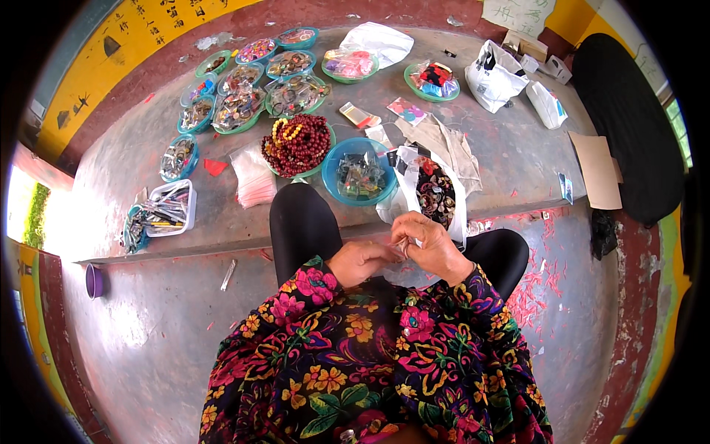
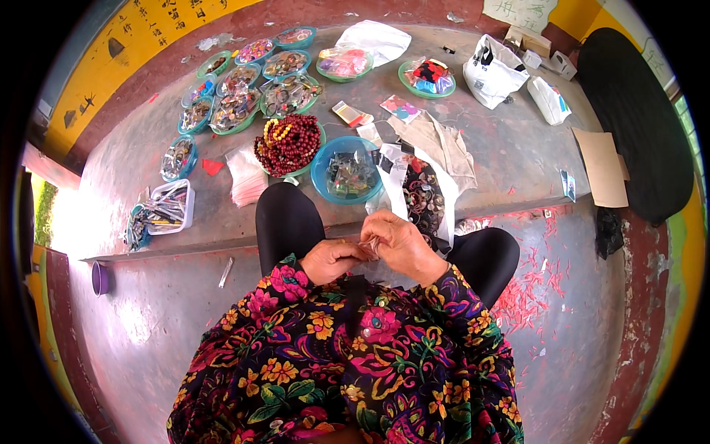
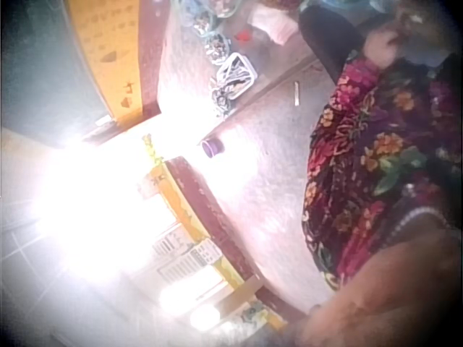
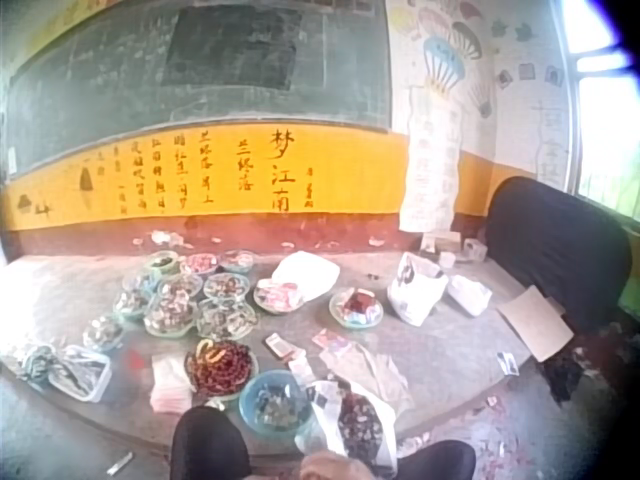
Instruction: The person sits on the floor and packs small beads into clear plastic bags. They pick up beads from a bowl, place them into a bag, and seal it. The person repeats this process with different colored beads and bags.
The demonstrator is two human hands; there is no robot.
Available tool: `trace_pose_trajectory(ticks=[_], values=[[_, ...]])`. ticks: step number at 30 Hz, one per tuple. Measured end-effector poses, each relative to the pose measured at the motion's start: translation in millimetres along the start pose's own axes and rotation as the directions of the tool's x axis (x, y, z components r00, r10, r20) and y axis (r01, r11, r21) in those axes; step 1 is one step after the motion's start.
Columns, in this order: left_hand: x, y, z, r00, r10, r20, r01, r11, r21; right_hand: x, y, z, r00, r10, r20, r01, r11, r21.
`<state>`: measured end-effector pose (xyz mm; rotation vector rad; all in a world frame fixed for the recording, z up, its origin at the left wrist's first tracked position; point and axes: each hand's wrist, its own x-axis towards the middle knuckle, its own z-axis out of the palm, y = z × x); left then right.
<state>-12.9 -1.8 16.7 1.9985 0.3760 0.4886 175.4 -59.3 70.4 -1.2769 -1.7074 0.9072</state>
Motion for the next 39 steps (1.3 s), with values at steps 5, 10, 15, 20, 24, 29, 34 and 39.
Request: trace_pose_trajectory(ticks=[5, 10, 15, 20, 24, 29, 34, 39], values=[[-1.3, 0.7, 0.0, 0.999, -0.042, -0.01, 0.042, 0.999, -0.024, 2.4, 3.3, -3.2, 0.997, -0.08, 0.006, 0.08, 0.997, -0.019], [-2.1, -1.2, -1.9, 0.994, -0.042, -0.1, 0.028, 0.991, -0.132, -5.3, 16.4, -11.9, 0.981, 0.19, -0.05, -0.171, 0.95, 0.263], [-1.9, -3.0, -2.6, 0.983, -0.068, -0.169, 0.033, 0.978, -0.206, -12.9, 10.0, -14.8, 0.938, 0.341, 0.068, -0.34, 0.858, 0.385], [-0.5, -2.1, -1.2, 0.981, -0.081, -0.174, 0.046, 0.98, -0.195, -16.7, 17.5, -9.3, 0.946, 0.325, 0.0, -0.295, 0.858, 0.421], [-0.1, 1.7, -0.1, 0.985, -0.048, -0.163, 0.052, 0.998, 0.018, -13.4, 2.9, -10.8, 0.915, 0.403, -0.004, -0.38, 0.865, 0.327], [1.1, 4.1, 1.5, 0.996, 0.018, -0.092, -0.001, 0.983, 0.184, -9.8, -1.9, 3.1, 0.962, 0.227, -0.149, -0.217, 0.973, 0.082], [0.6, 3.8, 3.6, 0.994, 0.068, -0.085, -0.051, 0.982, 0.182, -6.9, 3.6, 12.7, 0.96, -0.08, -0.267, 0.003, 0.961, -0.276], [-0.6, 5.6, 3.2, 0.992, -0.001, -0.13, 0.017, 0.992, 0.123, -7.0, 3.2, 11.0, 0.965, -0.139, -0.224, 0.063, 0.947, -0.314]])
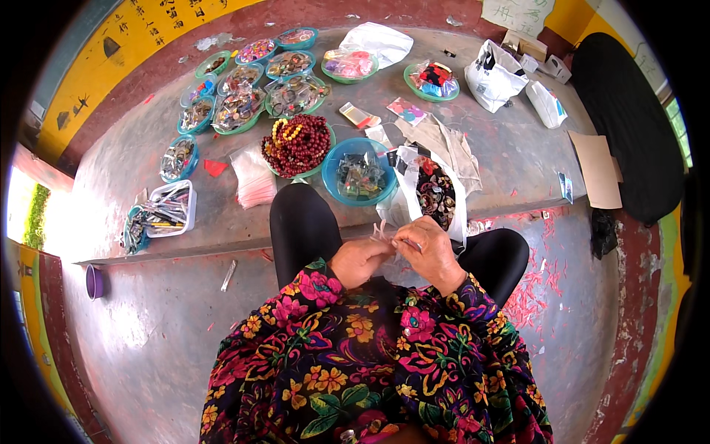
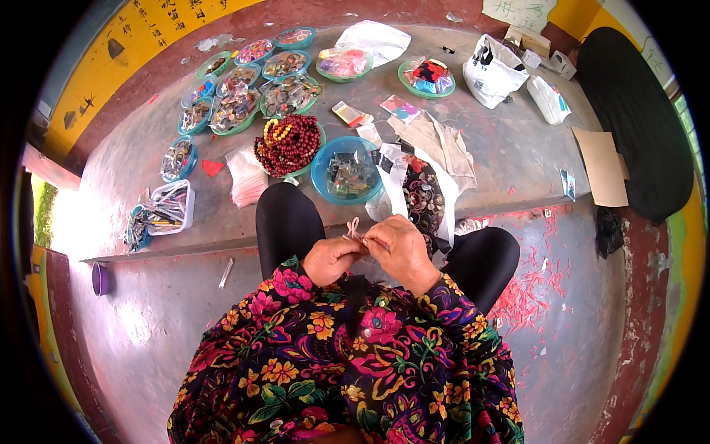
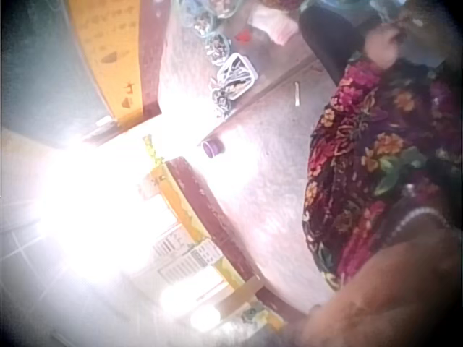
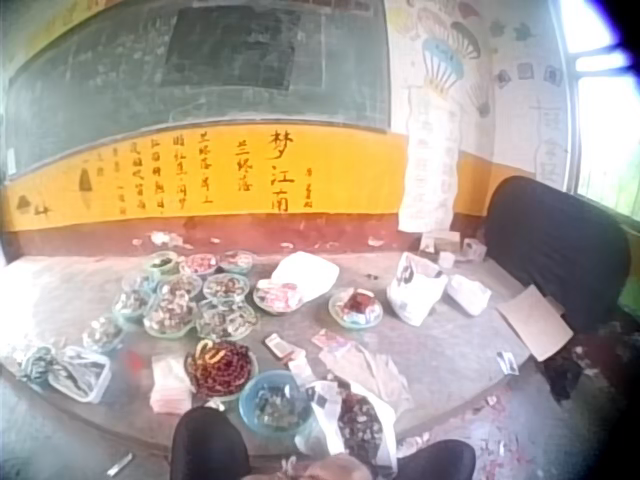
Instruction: The person sits on the floor and packs small beads into clear plastic bags. They pick up beads from a bowl, place them into a bag, and seal it. The person repeats this process with different colored beads and bags.
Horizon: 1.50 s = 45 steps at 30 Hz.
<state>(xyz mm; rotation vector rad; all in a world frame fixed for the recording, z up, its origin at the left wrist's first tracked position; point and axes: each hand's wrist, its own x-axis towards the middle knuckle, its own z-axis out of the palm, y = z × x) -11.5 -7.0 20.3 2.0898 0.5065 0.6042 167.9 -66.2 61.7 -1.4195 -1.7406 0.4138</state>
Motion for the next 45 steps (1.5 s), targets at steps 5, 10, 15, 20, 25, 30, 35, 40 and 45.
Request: trace_pose_trajectory(ticks=[5, 10, 15, 20, 25, 30, 35, 40, 45], values=[[1.0, -1.4, 1.2, 0.986, -0.138, -0.097, 0.12, 0.978, -0.168, 1.5, 2.8, -4.2, 0.987, -0.162, 0.001, 0.162, 0.987, -0.013], [2.2, -5.2, 2.4, 0.986, -0.127, -0.108, 0.106, 0.978, -0.182, -0.4, 5.1, 0.3, 0.991, -0.136, -0.017, 0.136, 0.99, 0.03], [1.0, -5.5, 0.9, 0.996, -0.062, -0.058, 0.057, 0.994, -0.09, 1.1, -11.6, -3.6, 0.982, 0.182, 0.056, -0.187, 0.978, 0.092], [2.2, -2.5, 0.1, 1.0, -0.013, -0.021, 0.012, 0.998, -0.059, -0.1, -3.1, 0.5, 0.999, 0.032, 0.023, -0.033, 0.999, 0.021], [0.1, -10.1, 4.2, 0.995, -0.039, -0.09, 0.03, 0.995, -0.098, 1.2, -3.4, -1.4, 0.997, -0.062, 0.04, 0.064, 0.997, -0.054], [0.7, -9.3, 4.9, 0.984, -0.164, -0.075, 0.14, 0.958, -0.25, 3.8, -9.3, -4.8, 0.992, -0.072, 0.103, 0.081, 0.993, -0.08], [1.1, -3.4, 6.1, 0.959, -0.282, -0.023, 0.244, 0.864, -0.44, 5.7, -14.1, -7.7, 0.973, -0.133, 0.188, 0.172, 0.964, -0.205], [1.4, 1.9, 4.8, 0.963, -0.269, -0.021, 0.233, 0.867, -0.441, 1.9, -12.0, -1.9, 0.972, 0.077, 0.221, -0.078, 0.997, -0.003], [-1.6, 1.5, 5.0, 0.969, -0.23, -0.09, 0.157, 0.856, -0.493, 1.8, -7.0, -0.1, 0.964, 0.168, 0.207, -0.181, 0.983, 0.043]])
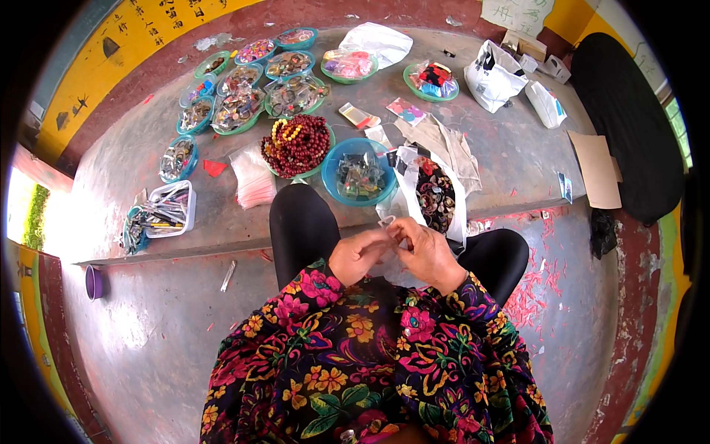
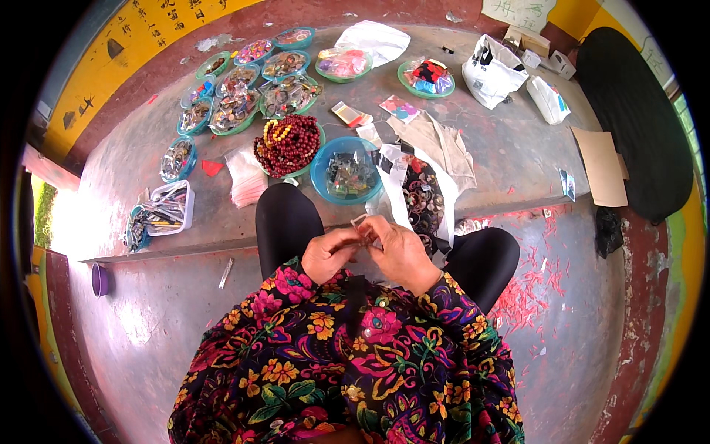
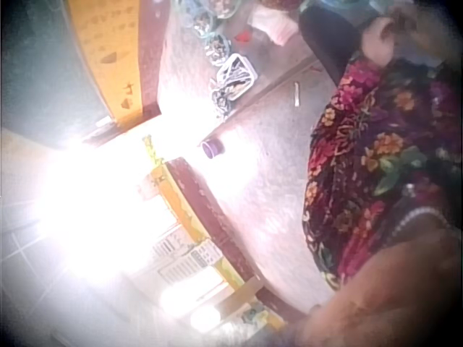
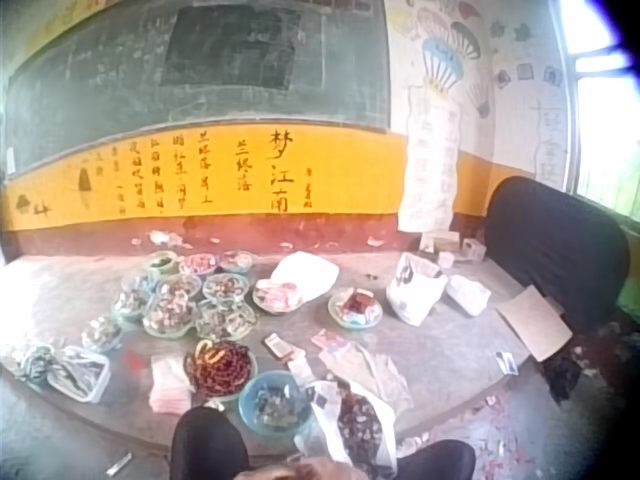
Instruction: The person sits on the floor and packs small beads into clear plastic bags. They pick up beads from a bowl, place them into a bag, and seal it. The person repeats this process with different colored beads and bags.
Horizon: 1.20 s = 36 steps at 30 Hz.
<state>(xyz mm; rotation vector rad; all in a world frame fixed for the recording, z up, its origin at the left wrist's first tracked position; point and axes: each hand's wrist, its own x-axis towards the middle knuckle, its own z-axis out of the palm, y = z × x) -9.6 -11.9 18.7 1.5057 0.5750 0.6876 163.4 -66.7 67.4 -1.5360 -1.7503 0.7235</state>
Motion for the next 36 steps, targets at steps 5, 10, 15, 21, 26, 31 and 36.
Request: trace_pose_trajectory(ticks=[5, 10, 15, 21, 26, 31, 36], values=[[7.3, 0.1, -1.0, 0.978, -0.136, -0.157, 0.09, 0.959, -0.268, 2.2, -8.3, -7.2, 0.996, -0.026, -0.083, 0.025, 1.0, -0.016], [17.7, 11.8, -6.6, 0.888, -0.443, 0.126, 0.46, 0.866, -0.196, 2.8, -8.7, -3.2, 0.994, -0.022, -0.106, 0.026, 0.999, 0.032], [18.8, 10.6, -1.2, 0.896, -0.418, 0.15, 0.443, 0.818, -0.367, -0.3, 5.6, -1.9, 0.986, -0.132, -0.099, 0.117, 0.983, -0.143], [19.2, 0.9, -1.8, 0.905, -0.413, 0.104, 0.417, 0.81, -0.412, 2.0, 0.0, -7.5, 0.911, -0.327, -0.25, 0.242, 0.917, -0.317], [17.6, -12.1, -0.6, 0.93, -0.35, 0.114, 0.368, 0.865, -0.342, -4.8, 2.1, -4.9, 0.989, -0.116, -0.091, 0.084, 0.951, -0.299], [16.2, -17.5, -0.1, 0.957, -0.243, 0.157, 0.278, 0.923, -0.265, -6.8, 4.2, -5.0, 0.992, -0.094, -0.081, 0.068, 0.957, -0.283], [15.7, 3.5, 1.4, 0.914, -0.374, 0.157, 0.402, 0.886, -0.233, -5.5, 3.8, -7.5, 0.997, -0.06, -0.044, 0.047, 0.97, -0.239]])
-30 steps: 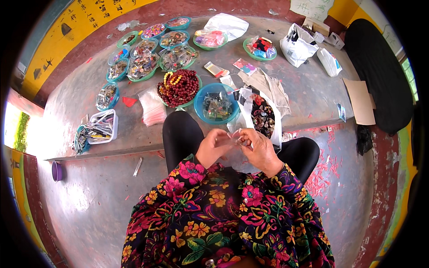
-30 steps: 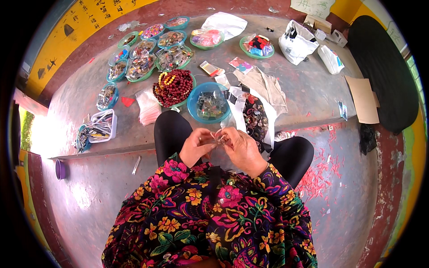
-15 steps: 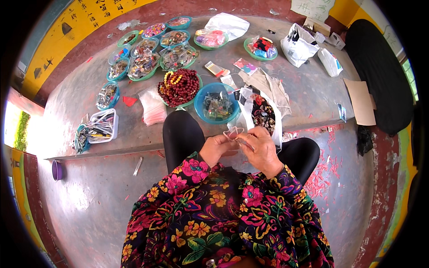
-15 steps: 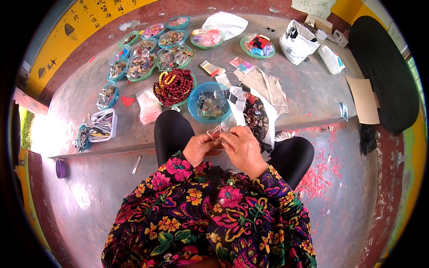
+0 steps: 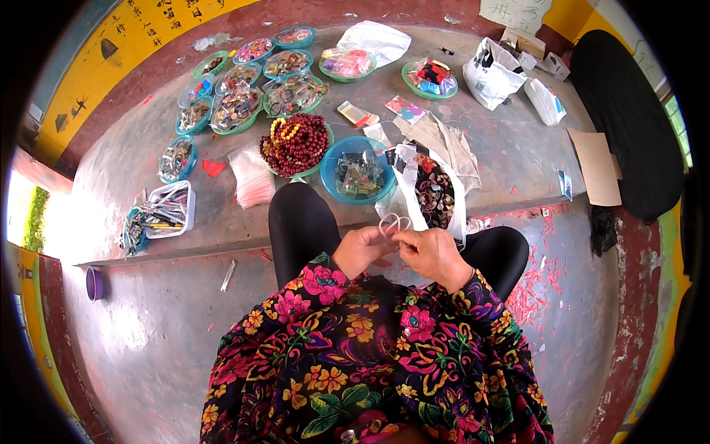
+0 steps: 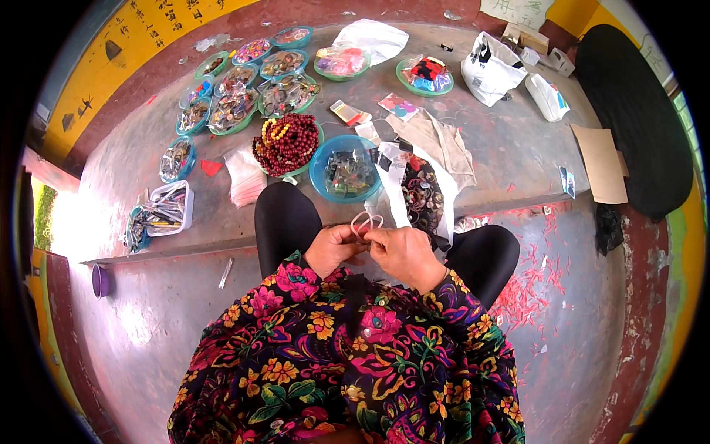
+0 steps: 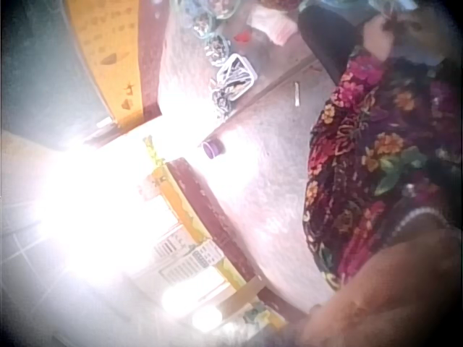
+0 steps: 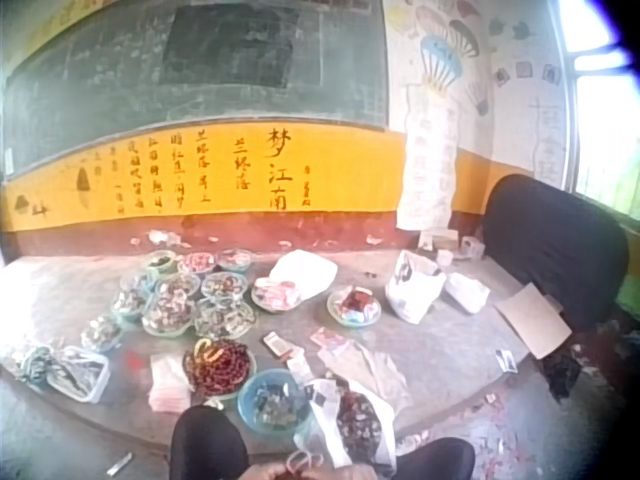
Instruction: The person sits on the floor and packs small beads into clear plastic bags. They pick up beads from a bowl, place them into a bag, and seal it. The person repeats this process with different colored beads and bags.
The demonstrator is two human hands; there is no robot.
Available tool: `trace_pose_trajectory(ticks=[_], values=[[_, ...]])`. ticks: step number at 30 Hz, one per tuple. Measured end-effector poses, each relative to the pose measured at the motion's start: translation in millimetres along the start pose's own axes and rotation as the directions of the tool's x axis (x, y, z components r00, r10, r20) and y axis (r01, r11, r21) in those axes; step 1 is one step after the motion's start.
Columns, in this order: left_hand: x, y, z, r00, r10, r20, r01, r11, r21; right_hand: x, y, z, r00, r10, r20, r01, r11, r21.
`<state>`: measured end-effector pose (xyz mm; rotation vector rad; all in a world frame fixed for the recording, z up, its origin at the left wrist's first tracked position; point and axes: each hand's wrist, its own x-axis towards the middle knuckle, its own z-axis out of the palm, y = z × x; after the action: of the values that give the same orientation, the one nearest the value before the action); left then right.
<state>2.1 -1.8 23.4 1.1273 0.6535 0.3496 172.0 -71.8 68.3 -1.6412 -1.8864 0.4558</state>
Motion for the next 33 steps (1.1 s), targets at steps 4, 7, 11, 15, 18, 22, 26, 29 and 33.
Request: trace_pose_trajectory(ticks=[4, 7, 11, 15, 18, 22, 26, 29, 33], values=[[-0.2, -0.7, 1.3, 1.0, 0.0, 0.004, 0.0, 0.998, 0.059, 3.1, 10.2, 5.3, 0.994, 0.007, 0.112, 0.0, 0.998, -0.056], [2.1, -6.4, 1.3, 1.0, 0.0, -0.005, 0.001, 0.997, 0.072, 6.9, 15.3, 7.9, 0.983, 0.011, 0.184, -0.007, 1.0, -0.026], [2.2, -10.6, 0.6, 0.999, 0.045, -0.009, -0.045, 0.998, 0.043, 18.0, 12.9, -1.6, 0.95, 0.001, 0.312, -0.008, 1.0, 0.023], [0.3, -7.4, -1.6, 0.997, 0.049, -0.067, -0.047, 0.999, 0.02, 19.5, 0.7, -16.5, 0.975, 0.11, 0.192, -0.155, 0.959, 0.237], [0.4, -4.1, -0.7, 0.995, 0.04, -0.09, -0.04, 0.999, 0.002, 25.5, 0.6, -18.6, 0.983, 0.166, -0.076, -0.153, 0.977, 0.15], [1.0, -7.8, 1.0, 0.993, 0.113, -0.027, -0.112, 0.992, 0.054, 21.6, 6.1, -11.6, 0.978, 0.2, 0.054, -0.207, 0.956, 0.208], [-1.1, -3.7, 4.5, 0.997, 0.063, -0.04, -0.064, 0.997, -0.03, 17.6, 10.6, -1.4, 0.993, 0.115, -0.03, -0.105, 0.968, 0.227], [-0.9, 0.5, 1.9, 1.0, -0.007, -0.028, 0.005, 0.999, -0.047, 17.2, 4.7, -3.9, 0.994, 0.097, -0.046, -0.08, 0.957, 0.278], [-2.5, 8.5, 1.6, 0.998, -0.065, 0.011, 0.066, 0.991, -0.12, 14.7, 6.1, -7.2, 0.998, -0.036, -0.058, 0.047, 0.976, 0.211]])
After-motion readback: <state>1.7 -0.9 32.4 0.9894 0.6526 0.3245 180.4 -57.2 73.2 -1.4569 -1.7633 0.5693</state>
